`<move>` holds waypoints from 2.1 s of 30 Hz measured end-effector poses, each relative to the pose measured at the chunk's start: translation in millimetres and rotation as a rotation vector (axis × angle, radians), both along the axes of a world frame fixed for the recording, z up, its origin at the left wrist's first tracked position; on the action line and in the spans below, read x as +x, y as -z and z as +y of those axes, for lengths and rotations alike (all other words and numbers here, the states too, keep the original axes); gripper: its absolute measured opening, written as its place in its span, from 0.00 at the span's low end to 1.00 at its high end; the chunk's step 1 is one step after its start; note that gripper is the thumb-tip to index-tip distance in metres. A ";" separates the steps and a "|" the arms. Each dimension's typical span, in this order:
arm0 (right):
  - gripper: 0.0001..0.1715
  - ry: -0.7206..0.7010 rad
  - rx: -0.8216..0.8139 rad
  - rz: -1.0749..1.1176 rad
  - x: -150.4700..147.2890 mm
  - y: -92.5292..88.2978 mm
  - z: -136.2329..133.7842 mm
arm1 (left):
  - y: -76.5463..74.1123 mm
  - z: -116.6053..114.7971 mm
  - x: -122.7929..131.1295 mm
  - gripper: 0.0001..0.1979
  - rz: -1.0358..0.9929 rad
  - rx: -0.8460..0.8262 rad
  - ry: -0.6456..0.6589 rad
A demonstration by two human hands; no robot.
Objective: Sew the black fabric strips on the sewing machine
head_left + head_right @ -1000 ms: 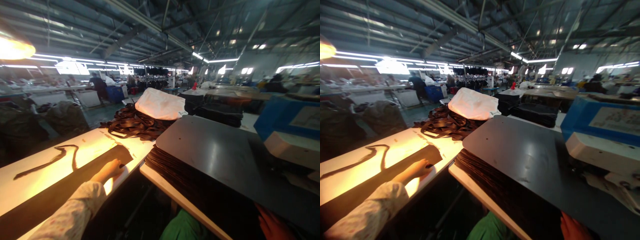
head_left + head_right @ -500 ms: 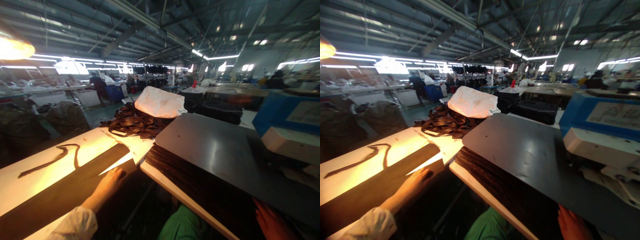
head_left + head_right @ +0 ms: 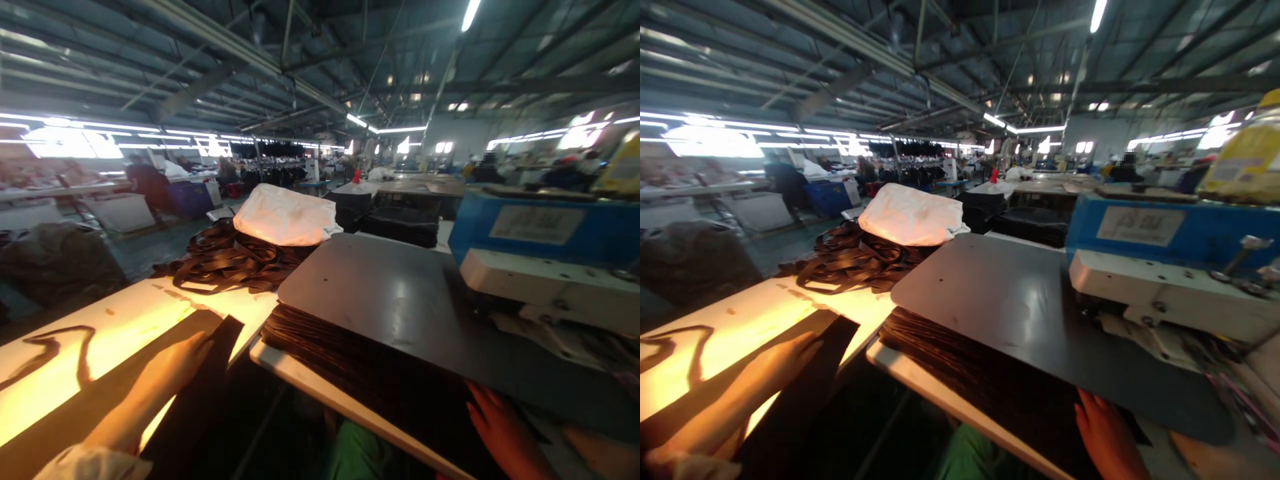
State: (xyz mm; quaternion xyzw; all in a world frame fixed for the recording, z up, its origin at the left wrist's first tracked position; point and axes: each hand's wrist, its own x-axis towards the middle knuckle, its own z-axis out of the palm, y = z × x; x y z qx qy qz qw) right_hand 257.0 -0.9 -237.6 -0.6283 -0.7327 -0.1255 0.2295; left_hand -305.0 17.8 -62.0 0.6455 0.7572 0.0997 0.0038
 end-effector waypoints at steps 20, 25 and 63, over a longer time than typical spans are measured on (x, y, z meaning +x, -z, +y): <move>0.23 -0.195 -0.242 1.294 -138.3 -184.9 -51.0 | -33.4 -61.2 279.0 0.33 -0.495 0.151 1.204; 0.21 -0.121 -0.123 1.198 -106.2 -225.3 -51.9 | -72.9 -53.0 283.3 0.20 -0.458 0.339 1.306; 0.17 0.367 -0.287 -0.118 -43.0 -215.4 41.9 | -23.9 64.4 370.9 0.16 -0.164 0.245 1.277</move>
